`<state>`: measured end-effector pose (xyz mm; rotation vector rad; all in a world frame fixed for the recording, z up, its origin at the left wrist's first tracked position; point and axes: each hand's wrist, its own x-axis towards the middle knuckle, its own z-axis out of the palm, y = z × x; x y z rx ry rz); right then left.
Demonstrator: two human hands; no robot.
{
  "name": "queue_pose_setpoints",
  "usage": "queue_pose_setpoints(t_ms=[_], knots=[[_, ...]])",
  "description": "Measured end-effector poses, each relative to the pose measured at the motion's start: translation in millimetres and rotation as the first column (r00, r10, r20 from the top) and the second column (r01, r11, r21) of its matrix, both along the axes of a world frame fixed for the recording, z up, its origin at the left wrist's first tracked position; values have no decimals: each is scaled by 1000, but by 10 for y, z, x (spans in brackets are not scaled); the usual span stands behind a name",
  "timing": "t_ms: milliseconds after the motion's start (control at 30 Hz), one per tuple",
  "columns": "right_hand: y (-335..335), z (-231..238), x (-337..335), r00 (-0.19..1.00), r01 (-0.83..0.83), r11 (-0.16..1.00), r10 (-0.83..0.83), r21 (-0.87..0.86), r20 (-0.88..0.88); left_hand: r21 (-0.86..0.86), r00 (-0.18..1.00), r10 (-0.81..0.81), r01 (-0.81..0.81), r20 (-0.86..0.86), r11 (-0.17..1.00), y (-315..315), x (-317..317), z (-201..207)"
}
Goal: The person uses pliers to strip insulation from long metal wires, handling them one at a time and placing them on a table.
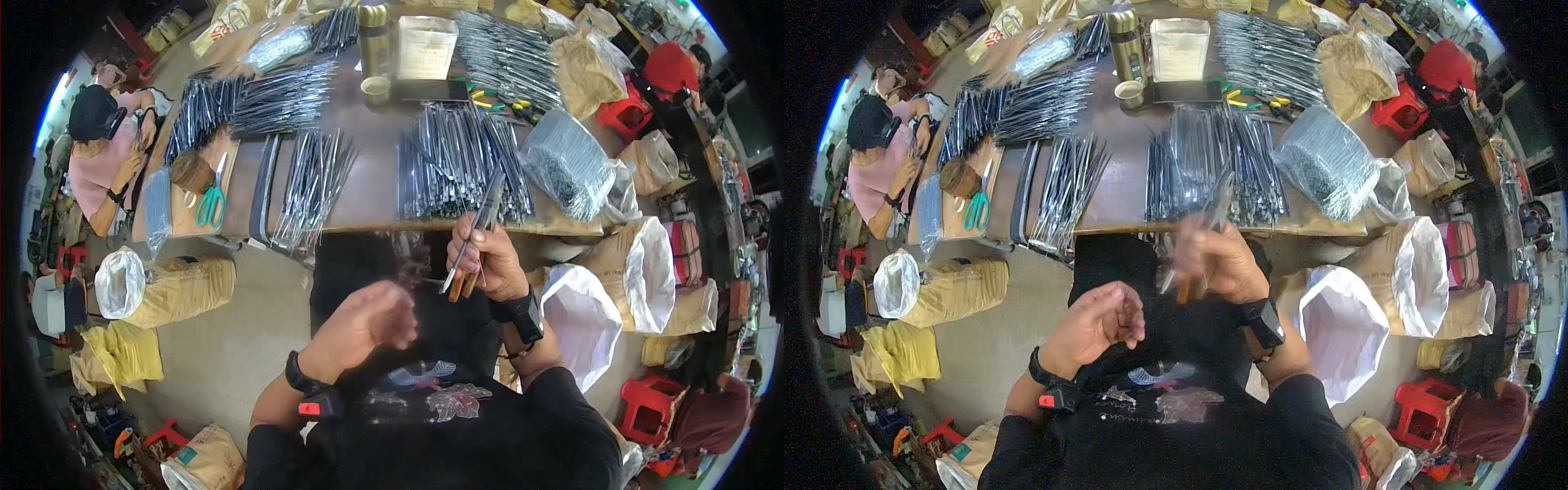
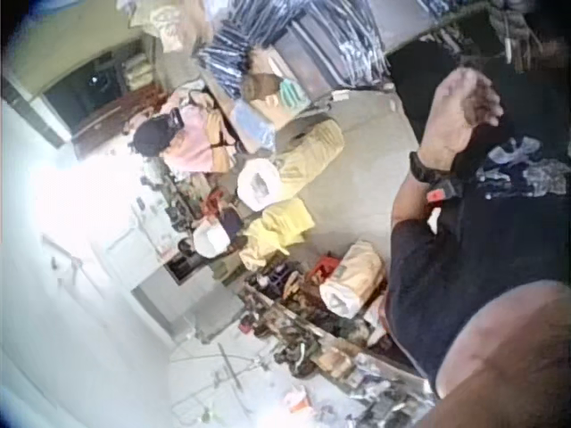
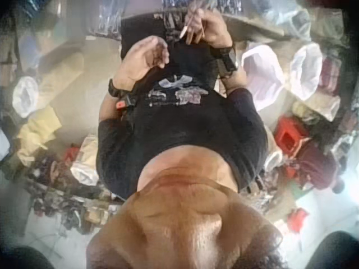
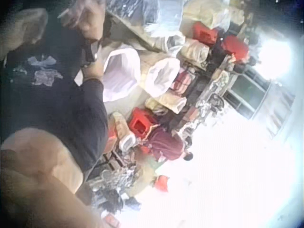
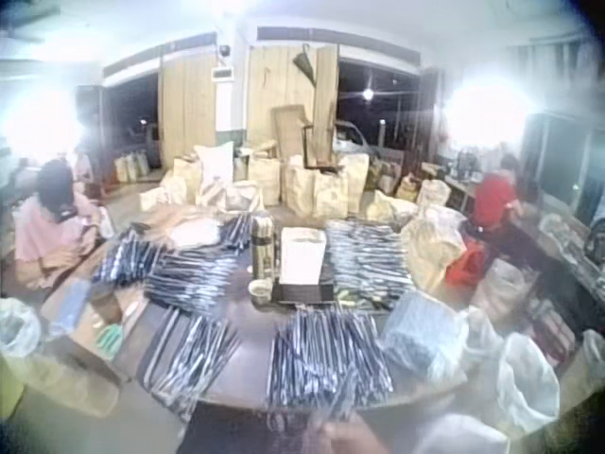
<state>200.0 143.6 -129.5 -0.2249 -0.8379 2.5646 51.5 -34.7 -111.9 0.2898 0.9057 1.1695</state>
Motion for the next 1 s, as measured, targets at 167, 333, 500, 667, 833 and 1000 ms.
queue_pose_setpoints(t_ms=[167,333,500,667,833,1000], knots=[[-141,20,53,1000,-14,999,15,49,-15,50,987,-99,93,128,994,190,35,-10],[-235,25,16,987,0,996,-14,84,161,-5,965,-188,192,185,981,183,-4,-57],[-226,31,-5,979,-33,995,12,98,202,-38,974,-22,31,225,999,188,38,-136],[-279,91,-19,959,44,974,-104,224,265,126,991,76,-90,112,988,228,-2,-131],[-285,68,-75,907,144,951,-238,275,348,221,976,170,-138,-135,966,251,-7,-127],[-251,-49,-136,881,128,946,-247,299,405,244,933,122,-38,-340,969,286,-83,-116]])
